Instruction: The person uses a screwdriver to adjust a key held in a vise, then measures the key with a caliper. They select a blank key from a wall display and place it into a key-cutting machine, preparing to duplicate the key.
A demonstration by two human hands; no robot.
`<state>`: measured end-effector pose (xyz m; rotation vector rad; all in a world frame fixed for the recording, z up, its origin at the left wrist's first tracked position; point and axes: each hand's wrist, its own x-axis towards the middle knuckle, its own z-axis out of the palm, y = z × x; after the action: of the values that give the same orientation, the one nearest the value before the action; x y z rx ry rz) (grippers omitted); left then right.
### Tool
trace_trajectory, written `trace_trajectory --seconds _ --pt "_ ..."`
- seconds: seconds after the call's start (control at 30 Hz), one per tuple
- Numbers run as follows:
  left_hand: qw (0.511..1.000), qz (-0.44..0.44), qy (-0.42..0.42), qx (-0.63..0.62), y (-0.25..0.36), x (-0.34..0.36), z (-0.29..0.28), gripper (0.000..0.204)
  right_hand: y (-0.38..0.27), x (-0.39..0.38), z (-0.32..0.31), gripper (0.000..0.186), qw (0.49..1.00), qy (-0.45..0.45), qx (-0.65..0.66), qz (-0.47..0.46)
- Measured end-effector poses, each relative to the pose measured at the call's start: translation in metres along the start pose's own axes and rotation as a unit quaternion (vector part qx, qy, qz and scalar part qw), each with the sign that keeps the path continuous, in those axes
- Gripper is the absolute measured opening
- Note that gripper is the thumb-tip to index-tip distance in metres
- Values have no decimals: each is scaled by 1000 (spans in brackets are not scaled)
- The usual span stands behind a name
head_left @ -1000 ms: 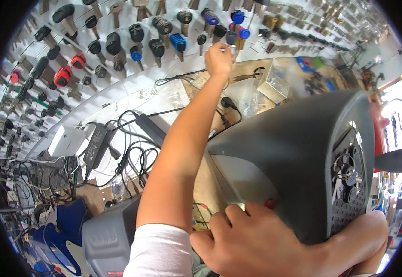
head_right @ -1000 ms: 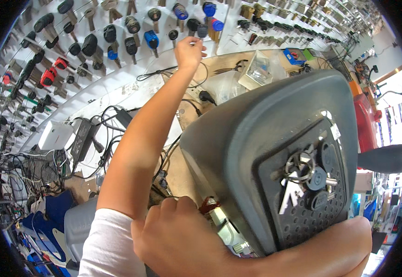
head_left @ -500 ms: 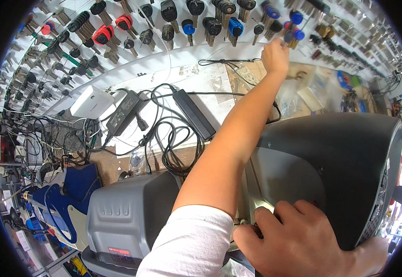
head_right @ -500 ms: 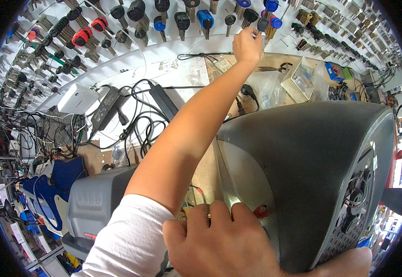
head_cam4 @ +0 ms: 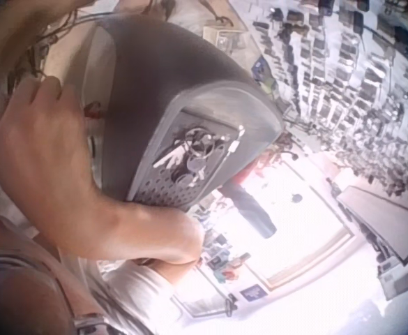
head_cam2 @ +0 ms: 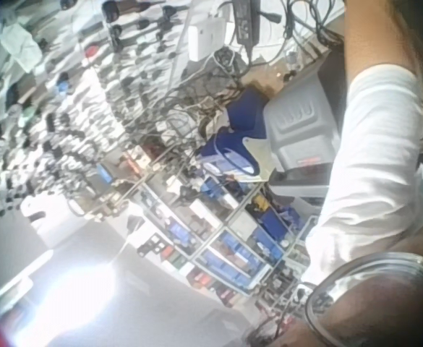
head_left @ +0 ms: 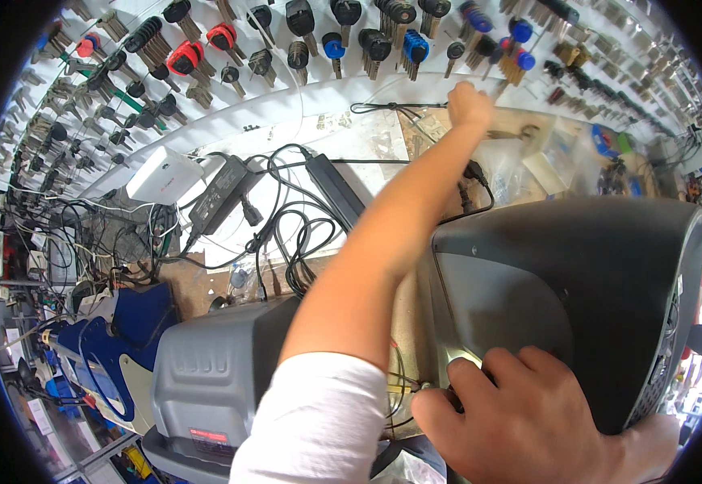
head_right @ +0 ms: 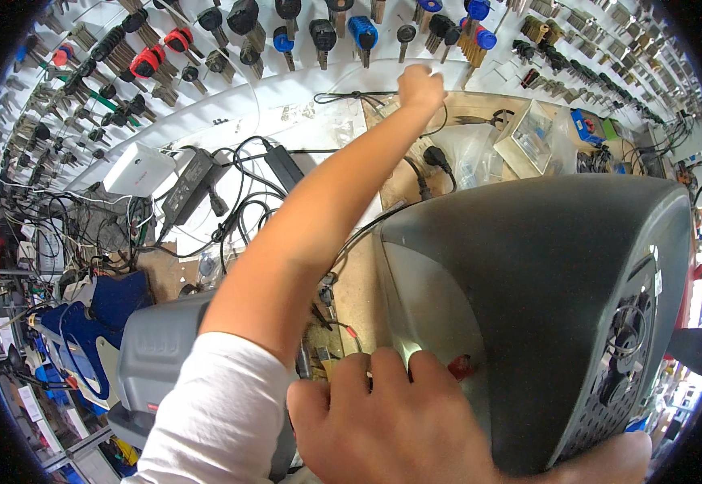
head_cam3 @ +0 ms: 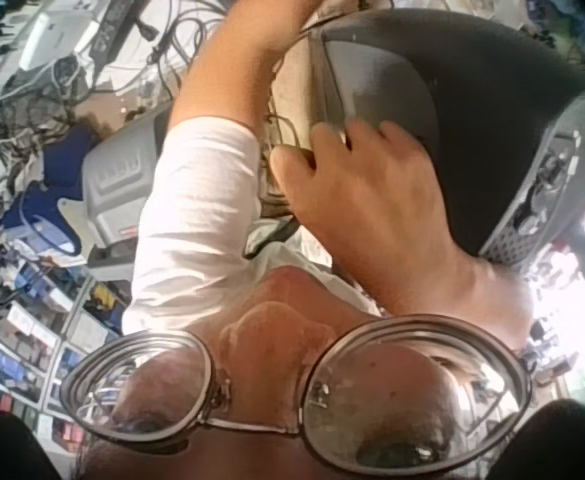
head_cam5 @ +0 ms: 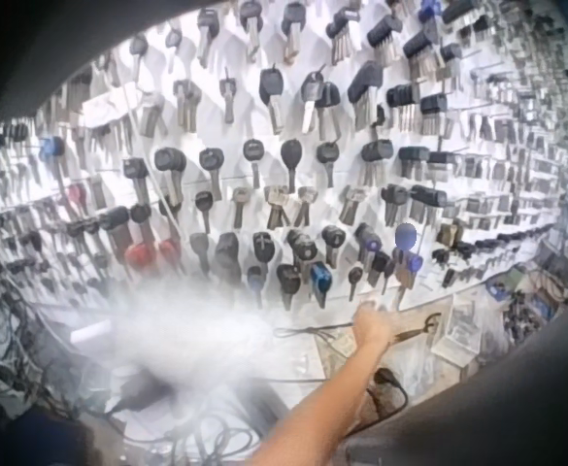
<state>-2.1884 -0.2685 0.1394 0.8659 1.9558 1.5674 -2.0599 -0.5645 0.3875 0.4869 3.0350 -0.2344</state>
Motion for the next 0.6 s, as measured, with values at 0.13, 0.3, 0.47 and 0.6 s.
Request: trace_trajectory --seconds 0.13,0.3,0.47,0.6 --pt "971 3 -191 146 -55 -6 -57 21 4 6 -3 12 999 -43 6 -32" --pt "977 -163 -136 -5 -43 -8 -156 18 -1 -4 5 9 1000 9 15 4" --pt "983 -66 8 -170 -41 15 -185 26 6 5 -6 12 990 -105 93 -7" --pt "977 -45 14 -208 -24 13 -172 24 -3 0 1 10 1000 -1 5 27"
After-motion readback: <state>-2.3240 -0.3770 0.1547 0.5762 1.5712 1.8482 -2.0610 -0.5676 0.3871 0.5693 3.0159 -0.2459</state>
